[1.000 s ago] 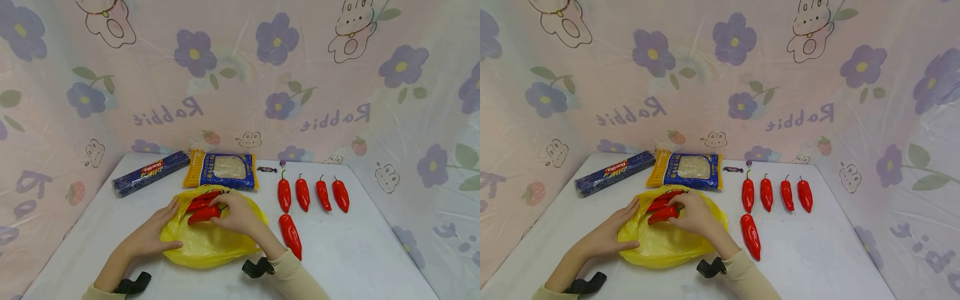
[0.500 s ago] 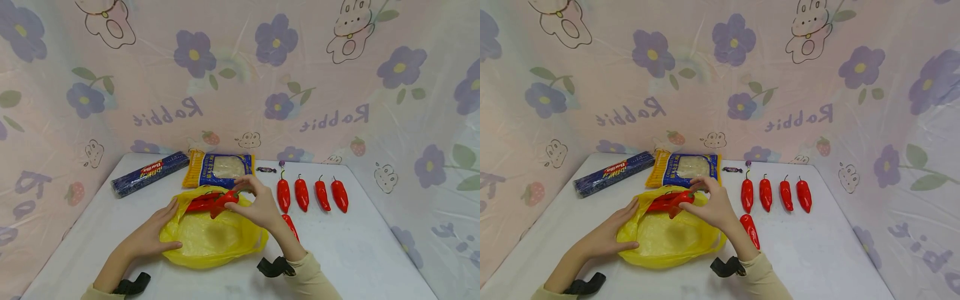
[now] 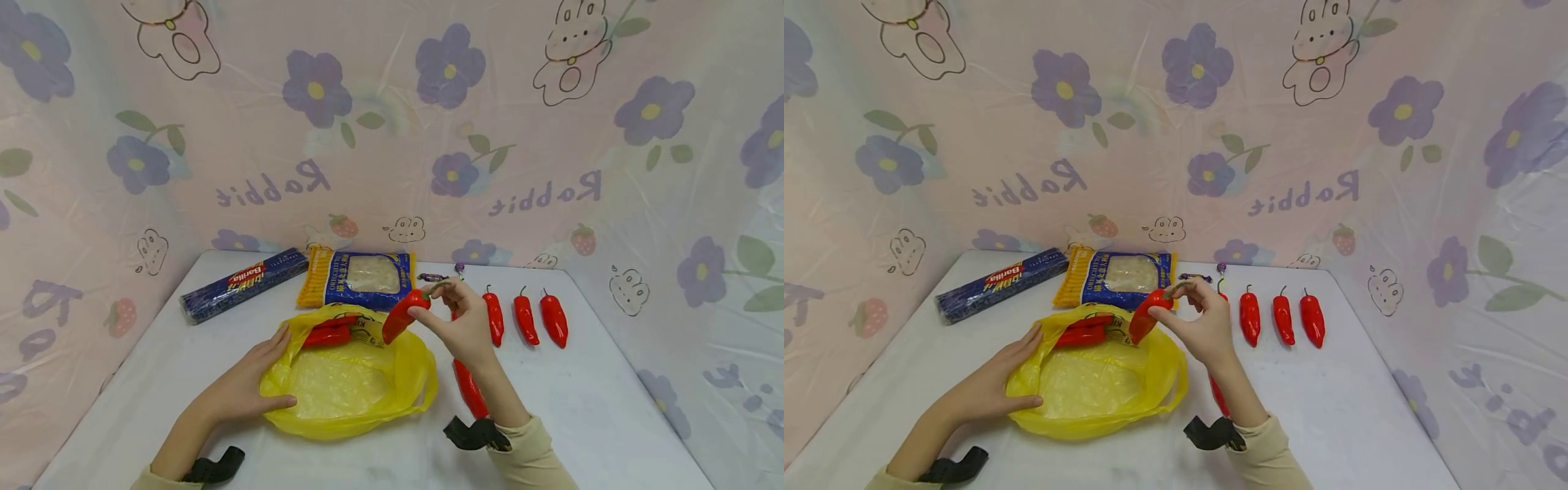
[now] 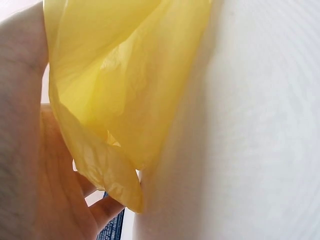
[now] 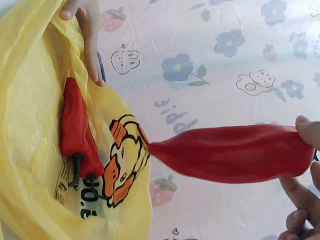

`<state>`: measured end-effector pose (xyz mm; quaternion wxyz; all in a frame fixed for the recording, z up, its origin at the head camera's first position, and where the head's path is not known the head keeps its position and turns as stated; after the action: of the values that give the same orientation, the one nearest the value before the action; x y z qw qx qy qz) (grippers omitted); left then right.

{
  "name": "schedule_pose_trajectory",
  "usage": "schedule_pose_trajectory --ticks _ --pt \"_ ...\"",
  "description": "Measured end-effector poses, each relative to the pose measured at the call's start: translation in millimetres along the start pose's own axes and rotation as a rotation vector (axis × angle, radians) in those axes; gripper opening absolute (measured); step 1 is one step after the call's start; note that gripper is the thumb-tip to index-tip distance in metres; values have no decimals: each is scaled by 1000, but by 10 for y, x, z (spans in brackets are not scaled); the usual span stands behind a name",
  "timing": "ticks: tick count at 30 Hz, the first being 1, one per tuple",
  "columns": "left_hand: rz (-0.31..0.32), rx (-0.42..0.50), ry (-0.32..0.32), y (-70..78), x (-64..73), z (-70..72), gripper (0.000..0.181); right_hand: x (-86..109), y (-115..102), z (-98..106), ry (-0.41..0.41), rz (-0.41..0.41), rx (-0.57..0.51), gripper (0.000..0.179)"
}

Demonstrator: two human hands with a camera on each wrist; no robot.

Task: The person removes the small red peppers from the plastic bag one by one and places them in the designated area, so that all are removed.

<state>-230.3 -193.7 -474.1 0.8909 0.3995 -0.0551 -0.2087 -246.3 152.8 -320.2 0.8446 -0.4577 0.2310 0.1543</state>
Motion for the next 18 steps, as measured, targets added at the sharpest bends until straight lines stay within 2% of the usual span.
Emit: schedule_pose_trajectory --ticks 6,13,18 --pt "-1 0 2 8 6 4 116 38 152 176 54 -57 -3 24" --pt "-13 -1 6 -7 7 -8 116 103 352 496 122 -87 80 23" --pt "-10 -6 9 -19 1 -9 116 191 632 774 137 -180 144 22"
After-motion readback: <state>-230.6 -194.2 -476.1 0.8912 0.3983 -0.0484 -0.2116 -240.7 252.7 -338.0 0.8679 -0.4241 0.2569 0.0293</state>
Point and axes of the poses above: each hand's wrist, its own x-axis away from the middle knuckle, its own z-axis out of the back of the hand, y = z × x, the point moved 9 cm from there along -x, towards the middle knuckle, and after that the axes turned 14 degrees about x, right-handed, at the moved point
